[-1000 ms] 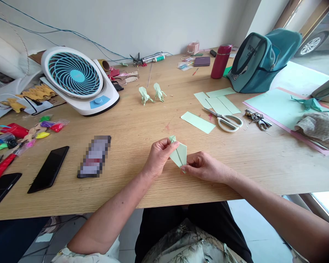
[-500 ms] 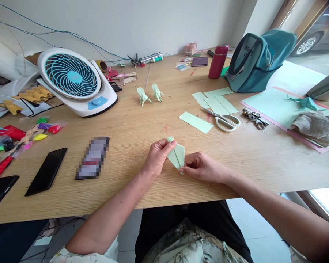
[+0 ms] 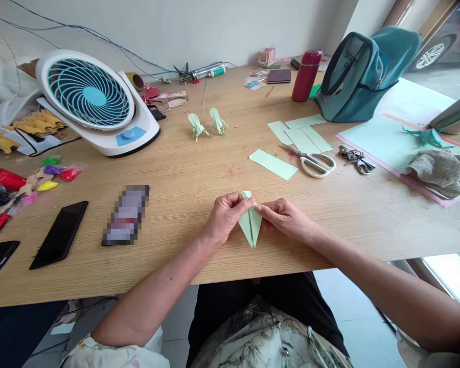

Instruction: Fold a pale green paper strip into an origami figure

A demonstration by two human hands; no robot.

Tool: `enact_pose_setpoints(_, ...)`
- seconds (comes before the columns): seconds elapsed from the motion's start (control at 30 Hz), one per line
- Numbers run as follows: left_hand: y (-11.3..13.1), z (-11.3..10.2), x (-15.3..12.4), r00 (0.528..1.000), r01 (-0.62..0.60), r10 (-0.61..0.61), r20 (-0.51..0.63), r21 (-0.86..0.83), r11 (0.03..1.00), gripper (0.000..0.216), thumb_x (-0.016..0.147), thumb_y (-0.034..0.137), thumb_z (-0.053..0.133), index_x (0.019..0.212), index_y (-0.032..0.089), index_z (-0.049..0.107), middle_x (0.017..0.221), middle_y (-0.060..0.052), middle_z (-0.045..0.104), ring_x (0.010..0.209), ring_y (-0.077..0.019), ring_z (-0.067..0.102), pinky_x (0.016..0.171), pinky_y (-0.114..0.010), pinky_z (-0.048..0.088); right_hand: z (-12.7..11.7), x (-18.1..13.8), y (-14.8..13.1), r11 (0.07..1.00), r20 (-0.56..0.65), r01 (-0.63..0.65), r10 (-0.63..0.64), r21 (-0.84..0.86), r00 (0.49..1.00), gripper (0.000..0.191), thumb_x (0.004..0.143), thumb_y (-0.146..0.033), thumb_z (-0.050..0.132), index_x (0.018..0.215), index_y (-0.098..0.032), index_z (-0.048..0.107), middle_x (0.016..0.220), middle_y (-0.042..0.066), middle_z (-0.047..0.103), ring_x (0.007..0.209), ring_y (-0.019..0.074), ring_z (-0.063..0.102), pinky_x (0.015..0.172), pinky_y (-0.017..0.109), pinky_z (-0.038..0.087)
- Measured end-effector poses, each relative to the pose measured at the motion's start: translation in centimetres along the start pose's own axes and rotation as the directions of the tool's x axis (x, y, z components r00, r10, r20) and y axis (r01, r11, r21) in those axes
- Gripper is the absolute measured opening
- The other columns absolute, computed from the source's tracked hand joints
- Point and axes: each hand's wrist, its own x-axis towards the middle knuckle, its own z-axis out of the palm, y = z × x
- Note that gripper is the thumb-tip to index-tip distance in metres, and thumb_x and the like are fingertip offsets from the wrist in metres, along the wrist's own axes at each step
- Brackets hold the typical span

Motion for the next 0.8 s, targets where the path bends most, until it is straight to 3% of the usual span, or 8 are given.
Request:
enact_pose_setpoints(0.2, 0.3, 0.4, 0.4, 0.98, -0.068, 0.046, -0.195, -0.108, 0.992, 0.049, 0.076, 0.044, 0.077, 0.058, 0.017, 0.04, 0.059, 0.006, 0.035, 0.057, -0.0068, 0.032, 0.054, -0.021, 0.03, 0.3, -0.1, 0.1, 0.999, 0.117, 0.02, -0.015, -0.035, 0.993, 0.043, 0.092, -0.051, 0.057, 0.068, -0.016, 0.059, 0.056, -0.007, 0.033, 0.051, 0.0074, 0.027, 0.048, 0.026, 0.021)
enact_pose_setpoints(0.33, 0.5, 0.2, 0.5, 0.97, -0.061, 0.025, -0.243, -0.143, 0.988, 0.051, 0.074, 0.045, 0.079, 0.059, 0.018, 0.039, 0.059, 0.006, 0.034, 0.055, -0.0062, 0.033, 0.051, -0.019, 0.03, 0.4, -0.2, -0.3, 0.997, 0.136, 0.007, 0.003, -0.077, 0.991, 0.033, 0.091, -0.042, 0.058, 0.069, -0.016, 0.059, 0.057, -0.007, 0.029, 0.05, 0.0069, 0.023, 0.046, 0.025, 0.018)
enact_pose_setpoints(0.6, 0.2, -0.4, 0.7, 0.97, -0.006, -0.031, -0.242, -0.153, 0.988, 0.05, 0.074, 0.046, 0.079, 0.06, 0.017, 0.041, 0.059, 0.006, 0.037, 0.054, -0.0054, 0.035, 0.049, -0.017, 0.031, 0.3, -0.3, 0.2, 0.998, 0.164, 0.044, -0.035, -0.052, 0.986, 0.04, 0.09, -0.038, 0.059, 0.062, -0.02, 0.037, 0.058, -0.008, 0.028, 0.052, 0.0063, 0.023, 0.047, 0.024, 0.019)
enact_pose_setpoints(0.8, 0.2, -0.6, 0.8, 0.989, 0.023, -0.053, -0.135, -0.214, 0.977, 0.048, 0.076, 0.05, 0.079, 0.062, 0.016, 0.047, 0.06, 0.006, 0.038, 0.053, -0.0053, 0.033, 0.045, -0.017, 0.025, 0.5, -0.2, 0.6, 1.0, 0.1, 0.031, -0.031, -0.002, 0.995, 0.043, 0.089, -0.044, 0.063, 0.061, -0.019, 0.041, 0.057, -0.008, 0.03, 0.052, 0.0065, 0.024, 0.048, 0.025, 0.019)
